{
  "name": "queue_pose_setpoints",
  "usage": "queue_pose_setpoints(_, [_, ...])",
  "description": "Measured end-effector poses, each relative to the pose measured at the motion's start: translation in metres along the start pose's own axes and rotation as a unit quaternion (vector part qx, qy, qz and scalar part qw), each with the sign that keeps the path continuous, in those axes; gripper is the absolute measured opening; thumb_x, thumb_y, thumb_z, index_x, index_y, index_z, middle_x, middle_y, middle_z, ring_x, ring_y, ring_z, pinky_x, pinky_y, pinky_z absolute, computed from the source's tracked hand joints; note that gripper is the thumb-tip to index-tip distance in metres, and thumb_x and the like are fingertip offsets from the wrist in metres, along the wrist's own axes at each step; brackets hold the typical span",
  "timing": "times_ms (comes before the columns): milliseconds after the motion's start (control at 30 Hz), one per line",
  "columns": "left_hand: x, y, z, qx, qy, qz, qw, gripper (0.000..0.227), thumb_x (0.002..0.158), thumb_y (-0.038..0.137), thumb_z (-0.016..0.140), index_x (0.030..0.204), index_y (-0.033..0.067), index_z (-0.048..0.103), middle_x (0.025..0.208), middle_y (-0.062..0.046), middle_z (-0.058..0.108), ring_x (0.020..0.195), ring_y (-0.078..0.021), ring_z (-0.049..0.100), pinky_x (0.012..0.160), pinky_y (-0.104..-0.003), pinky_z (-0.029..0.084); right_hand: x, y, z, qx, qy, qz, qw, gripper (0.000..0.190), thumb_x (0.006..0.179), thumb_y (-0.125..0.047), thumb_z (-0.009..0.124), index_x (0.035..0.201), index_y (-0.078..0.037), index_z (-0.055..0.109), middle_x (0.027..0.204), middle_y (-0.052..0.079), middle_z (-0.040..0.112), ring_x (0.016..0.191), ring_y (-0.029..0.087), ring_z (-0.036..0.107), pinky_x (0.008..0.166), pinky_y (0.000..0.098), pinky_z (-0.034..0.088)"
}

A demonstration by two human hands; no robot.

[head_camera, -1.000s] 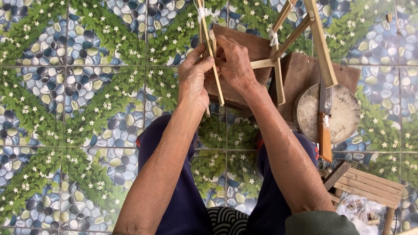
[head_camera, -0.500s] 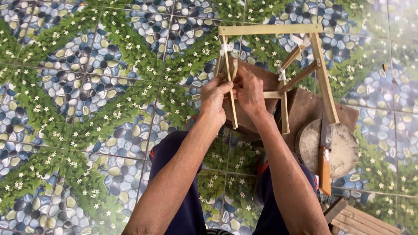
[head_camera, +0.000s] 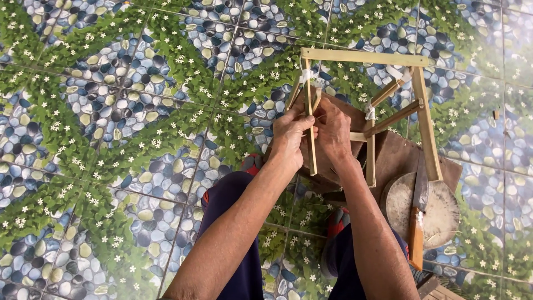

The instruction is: Sawing bamboo sticks and assembling a small wooden frame while sitting on the floor.

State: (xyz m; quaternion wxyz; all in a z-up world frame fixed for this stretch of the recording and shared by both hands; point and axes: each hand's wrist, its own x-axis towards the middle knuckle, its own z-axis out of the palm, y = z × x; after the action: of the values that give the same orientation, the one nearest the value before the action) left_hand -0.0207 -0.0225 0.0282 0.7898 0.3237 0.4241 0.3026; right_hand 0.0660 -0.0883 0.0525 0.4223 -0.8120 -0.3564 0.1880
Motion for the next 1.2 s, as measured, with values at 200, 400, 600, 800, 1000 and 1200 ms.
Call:
queue_pose_setpoints(200, [-0.001,-0.001,0.0,-0.011,-0.005,0.002,1.0,0.059,0.081,0.003,0.078,0.138,0.0044,0.064,0.092,-0.014,0.064,0.069,-0.0272,0.072,0.061,-0.039,0.067,0.003,0.008,0.004,-0.014,0.004,-0.018,1.0,0.015,0.089,-0.012,0.076,0.101,-0.016,0.068,0.091,0.005,0.072,0.088,0.027,0.07,0.082,0.0408,0.058])
queue_pose_setpoints(400, [-0.002,0.002,0.001,-0.005,-0.001,-0.005,1.0,0.058,0.082,0.004,0.078,0.139,0.0036,0.063,0.098,-0.016,0.066,0.072,-0.0278,0.073,0.063,-0.04,0.067,0.001,0.007,0.004,-0.017,-0.001,-0.031,0.999,0.018,0.088,-0.01,0.077,0.101,-0.019,0.067,0.091,0.002,0.072,0.09,0.023,0.072,0.083,0.0397,0.059])
queue_pose_setpoints(600, [0.006,-0.002,-0.004,-0.016,-0.014,-0.003,1.0,0.061,0.081,0.005,0.078,0.139,-0.0005,0.06,0.101,-0.018,0.067,0.073,-0.0301,0.074,0.062,-0.043,0.068,0.0,0.005,0.005,-0.05,0.01,-0.078,0.996,0.017,0.089,-0.004,0.077,0.099,-0.013,0.066,0.091,0.008,0.073,0.089,0.029,0.073,0.083,0.0436,0.059])
queue_pose_setpoints(800, [-0.028,0.041,0.01,-0.027,-0.01,-0.062,0.998,0.032,0.088,-0.007,0.067,0.119,-0.0042,0.071,0.09,-0.014,0.069,0.061,-0.0173,0.061,0.057,-0.028,0.054,-0.002,0.001,0.003,-0.034,0.042,-0.196,0.979,0.021,0.091,0.005,0.064,0.11,-0.003,0.069,0.082,0.006,0.07,0.065,0.016,0.061,0.055,0.0325,0.049])
queue_pose_setpoints(1000, [-0.026,0.041,0.006,-0.013,-0.021,-0.039,0.999,0.042,0.084,-0.003,0.072,0.126,-0.0035,0.07,0.091,-0.014,0.073,0.064,-0.0187,0.066,0.061,-0.029,0.057,-0.011,-0.014,0.001,-0.021,0.044,-0.165,0.985,0.036,0.091,0.003,0.062,0.125,-0.008,0.068,0.087,0.005,0.066,0.071,0.015,0.057,0.061,0.0322,0.049])
queue_pose_setpoints(1200, [-0.026,0.039,0.004,-0.01,-0.017,-0.035,0.999,0.036,0.085,-0.003,0.072,0.12,0.001,0.073,0.091,-0.012,0.072,0.067,-0.0201,0.065,0.063,-0.031,0.057,-0.014,-0.013,0.002,-0.003,0.036,-0.188,0.982,0.021,0.102,-0.003,0.054,0.121,-0.005,0.062,0.093,0.011,0.066,0.075,0.02,0.06,0.066,0.0376,0.051])
